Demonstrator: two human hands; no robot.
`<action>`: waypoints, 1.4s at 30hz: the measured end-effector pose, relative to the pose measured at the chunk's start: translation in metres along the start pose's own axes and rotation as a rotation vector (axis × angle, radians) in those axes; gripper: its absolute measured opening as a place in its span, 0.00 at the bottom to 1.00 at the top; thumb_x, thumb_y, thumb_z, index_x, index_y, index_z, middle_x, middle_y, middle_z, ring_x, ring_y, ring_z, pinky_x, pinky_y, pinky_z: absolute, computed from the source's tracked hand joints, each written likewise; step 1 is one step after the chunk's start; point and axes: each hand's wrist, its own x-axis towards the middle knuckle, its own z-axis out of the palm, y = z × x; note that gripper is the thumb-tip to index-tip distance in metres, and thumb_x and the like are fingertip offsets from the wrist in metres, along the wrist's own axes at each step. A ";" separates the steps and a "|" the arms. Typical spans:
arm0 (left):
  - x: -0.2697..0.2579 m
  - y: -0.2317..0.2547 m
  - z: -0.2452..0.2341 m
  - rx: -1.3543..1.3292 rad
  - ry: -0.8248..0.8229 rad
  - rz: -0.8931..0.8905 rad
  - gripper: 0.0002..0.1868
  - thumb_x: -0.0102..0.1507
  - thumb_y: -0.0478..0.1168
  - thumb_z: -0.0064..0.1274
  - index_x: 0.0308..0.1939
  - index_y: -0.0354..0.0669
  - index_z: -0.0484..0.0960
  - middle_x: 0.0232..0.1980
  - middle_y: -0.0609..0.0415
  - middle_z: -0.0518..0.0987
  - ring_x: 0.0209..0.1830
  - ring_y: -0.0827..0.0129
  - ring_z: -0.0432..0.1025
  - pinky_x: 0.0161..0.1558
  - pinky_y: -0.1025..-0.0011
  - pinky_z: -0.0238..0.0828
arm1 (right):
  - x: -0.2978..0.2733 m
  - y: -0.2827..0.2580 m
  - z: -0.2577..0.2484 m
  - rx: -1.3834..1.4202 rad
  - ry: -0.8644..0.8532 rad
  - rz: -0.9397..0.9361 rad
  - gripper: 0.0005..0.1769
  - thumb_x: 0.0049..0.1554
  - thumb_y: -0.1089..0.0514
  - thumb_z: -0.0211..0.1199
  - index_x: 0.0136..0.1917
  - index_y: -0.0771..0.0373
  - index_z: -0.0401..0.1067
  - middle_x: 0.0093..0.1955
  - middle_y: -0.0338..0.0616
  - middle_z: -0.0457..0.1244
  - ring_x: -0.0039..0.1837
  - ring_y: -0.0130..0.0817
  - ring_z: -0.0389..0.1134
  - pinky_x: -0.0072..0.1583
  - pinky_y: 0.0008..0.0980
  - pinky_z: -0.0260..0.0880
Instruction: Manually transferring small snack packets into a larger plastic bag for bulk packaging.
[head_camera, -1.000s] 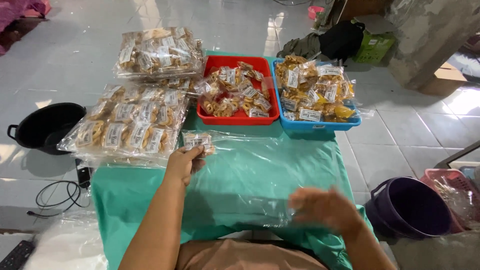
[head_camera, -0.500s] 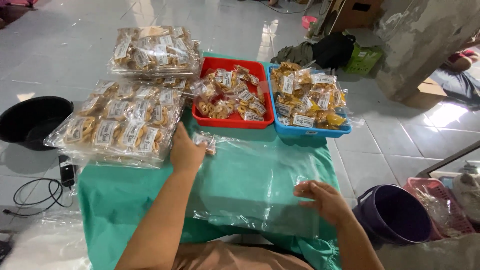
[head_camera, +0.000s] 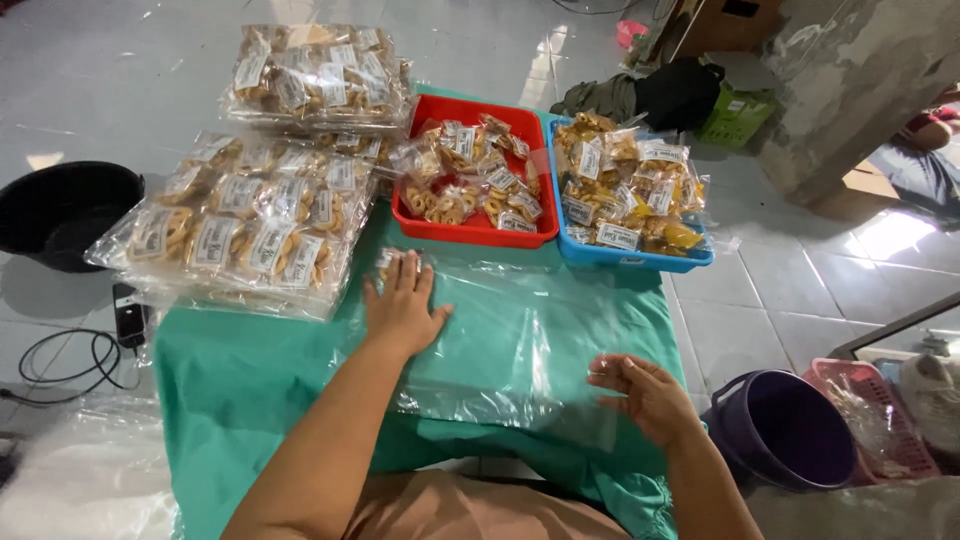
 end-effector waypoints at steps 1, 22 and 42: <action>0.001 -0.002 -0.001 -0.016 0.024 -0.020 0.43 0.69 0.68 0.29 0.83 0.55 0.42 0.87 0.53 0.29 0.86 0.56 0.23 0.77 0.37 0.31 | 0.000 0.000 -0.002 -0.006 -0.007 -0.019 0.21 0.68 0.54 0.49 0.61 0.73 0.75 0.58 0.60 0.70 0.60 0.54 0.73 0.50 0.48 0.77; 0.012 -0.018 0.023 -0.056 0.158 0.028 0.43 0.69 0.69 0.31 0.82 0.52 0.52 0.87 0.46 0.38 0.87 0.52 0.30 0.73 0.29 0.32 | 0.099 0.019 0.195 -1.697 -0.149 -0.724 0.34 0.67 0.40 0.45 0.81 0.54 0.55 0.86 0.51 0.43 0.86 0.49 0.39 0.80 0.62 0.35; 0.027 -0.023 0.050 -0.072 0.276 0.059 0.46 0.70 0.69 0.29 0.84 0.48 0.43 0.85 0.41 0.44 0.86 0.49 0.35 0.70 0.25 0.35 | 0.159 -0.026 -0.027 -1.535 0.604 -0.388 0.32 0.63 0.34 0.50 0.74 0.48 0.69 0.76 0.42 0.61 0.78 0.43 0.59 0.73 0.58 0.58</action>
